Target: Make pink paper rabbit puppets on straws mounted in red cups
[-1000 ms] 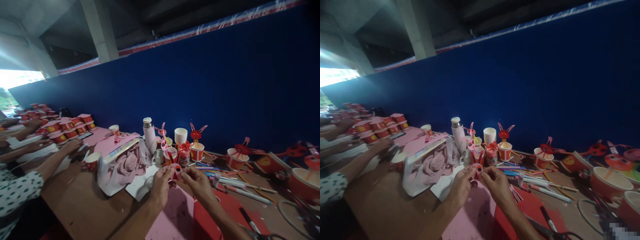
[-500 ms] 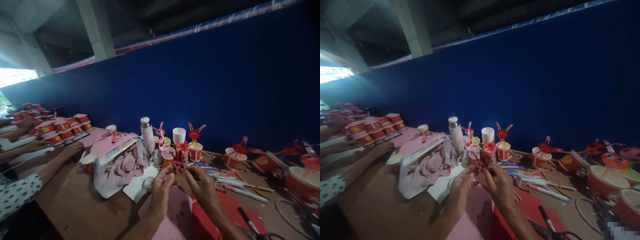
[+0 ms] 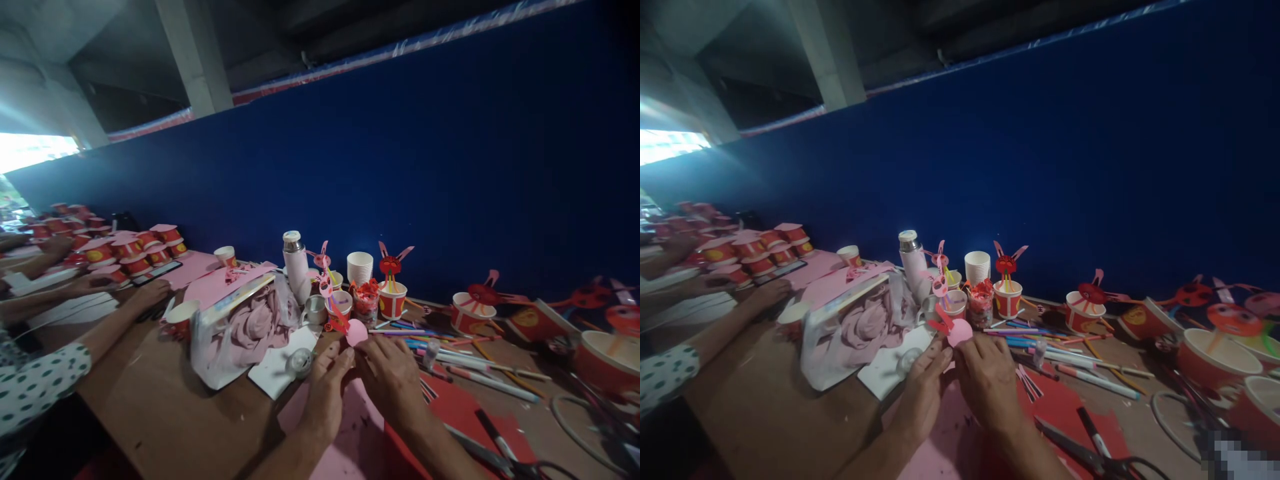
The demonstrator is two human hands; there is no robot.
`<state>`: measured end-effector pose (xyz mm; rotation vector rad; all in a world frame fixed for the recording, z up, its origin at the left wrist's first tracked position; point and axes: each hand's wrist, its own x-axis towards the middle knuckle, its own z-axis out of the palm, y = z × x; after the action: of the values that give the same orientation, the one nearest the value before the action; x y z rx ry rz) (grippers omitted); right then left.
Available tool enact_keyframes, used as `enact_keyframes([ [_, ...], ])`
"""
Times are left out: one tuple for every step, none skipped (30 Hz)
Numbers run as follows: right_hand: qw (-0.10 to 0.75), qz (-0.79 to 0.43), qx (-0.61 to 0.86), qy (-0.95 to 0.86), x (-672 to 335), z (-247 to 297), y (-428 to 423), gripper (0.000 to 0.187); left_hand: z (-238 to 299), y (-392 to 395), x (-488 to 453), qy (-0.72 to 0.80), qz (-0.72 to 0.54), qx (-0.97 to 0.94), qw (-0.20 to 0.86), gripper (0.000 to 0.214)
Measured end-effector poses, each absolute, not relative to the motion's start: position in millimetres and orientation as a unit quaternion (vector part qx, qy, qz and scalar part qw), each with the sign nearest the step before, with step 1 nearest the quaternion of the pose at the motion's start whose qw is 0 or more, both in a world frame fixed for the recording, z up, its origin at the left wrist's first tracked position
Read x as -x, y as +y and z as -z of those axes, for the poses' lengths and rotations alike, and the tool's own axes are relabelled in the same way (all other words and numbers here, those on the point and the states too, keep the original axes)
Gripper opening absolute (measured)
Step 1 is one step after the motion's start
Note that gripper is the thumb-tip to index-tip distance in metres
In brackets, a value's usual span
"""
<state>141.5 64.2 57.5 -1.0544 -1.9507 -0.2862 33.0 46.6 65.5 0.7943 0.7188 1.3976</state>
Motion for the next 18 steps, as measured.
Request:
enact_keyframes([
  [0.440, 0.119, 0.423, -0.783, -141, -56, 64, 0.019, -66, 46, -33, 0.316, -0.612, -0.350, 0.635, 0.021],
  [0.442, 0.123, 0.422, -0.782, -140, -56, 64, 0.019, -66, 46, -33, 0.318, -0.612, -0.350, 0.634, 0.021],
  [0.443, 0.126, 0.421, -0.782, -140, -55, 64, 0.020, -65, 46, -33, 0.325, -0.612, -0.348, 0.631, 0.020],
  [0.443, 0.126, 0.419, -0.782, -139, -55, 64, 0.020, -63, 47, -33, 0.332, -0.614, -0.344, 0.628, 0.019],
  [0.443, 0.124, 0.417, -0.784, -139, -55, 64, 0.021, -62, 48, -33, 0.340, -0.616, -0.338, 0.625, 0.018],
  [0.441, 0.121, 0.414, -0.787, -138, -55, 64, 0.021, -60, 49, -33, 0.348, -0.618, -0.332, 0.622, 0.017],
  [0.439, 0.118, 0.411, -0.790, -138, -55, 64, 0.021, -58, 50, -33, 0.354, -0.619, -0.328, 0.620, 0.016],
  [0.439, 0.115, 0.408, -0.792, -138, -55, 64, 0.020, -56, 51, -32, 0.358, -0.619, -0.326, 0.618, 0.016],
  [0.440, 0.111, 0.404, -0.794, -138, -56, 63, 0.019, -55, 52, -32, 0.360, -0.619, -0.327, 0.616, 0.016],
  [0.442, 0.106, 0.400, -0.796, -138, -56, 63, 0.018, -53, 53, -31, 0.361, -0.619, -0.329, 0.615, 0.015],
  [0.444, 0.099, 0.397, -0.797, -138, -56, 62, 0.016, -53, 54, -30, 0.363, -0.619, -0.331, 0.613, 0.015],
  [0.448, 0.091, 0.393, -0.798, -138, -56, 61, 0.016, -52, 54, -30, 0.366, -0.619, -0.333, 0.611, 0.015],
  [0.452, 0.083, 0.390, -0.798, -139, -56, 60, 0.016, -52, 55, -29, 0.369, -0.619, -0.334, 0.607, 0.015],
  [0.456, 0.074, 0.386, -0.798, -140, -57, 60, 0.016, -52, 55, -28, 0.373, -0.621, -0.334, 0.603, 0.016],
  [0.463, 0.066, 0.384, -0.796, -141, -57, 59, 0.016, -52, 55, -27, 0.377, -0.622, -0.334, 0.600, 0.016],
  [0.471, 0.056, 0.382, -0.793, -143, -58, 59, 0.015, -53, 55, -26, 0.383, -0.622, -0.334, 0.596, 0.016],
  [0.480, 0.040, 0.383, -0.788, -145, -60, 59, 0.014, -54, 55, -25, 0.388, -0.622, -0.333, 0.592, 0.016],
  [0.491, 0.016, 0.389, -0.779, -147, -62, 59, 0.013, -55, 55, -24, 0.394, -0.621, -0.334, 0.590, 0.015],
])
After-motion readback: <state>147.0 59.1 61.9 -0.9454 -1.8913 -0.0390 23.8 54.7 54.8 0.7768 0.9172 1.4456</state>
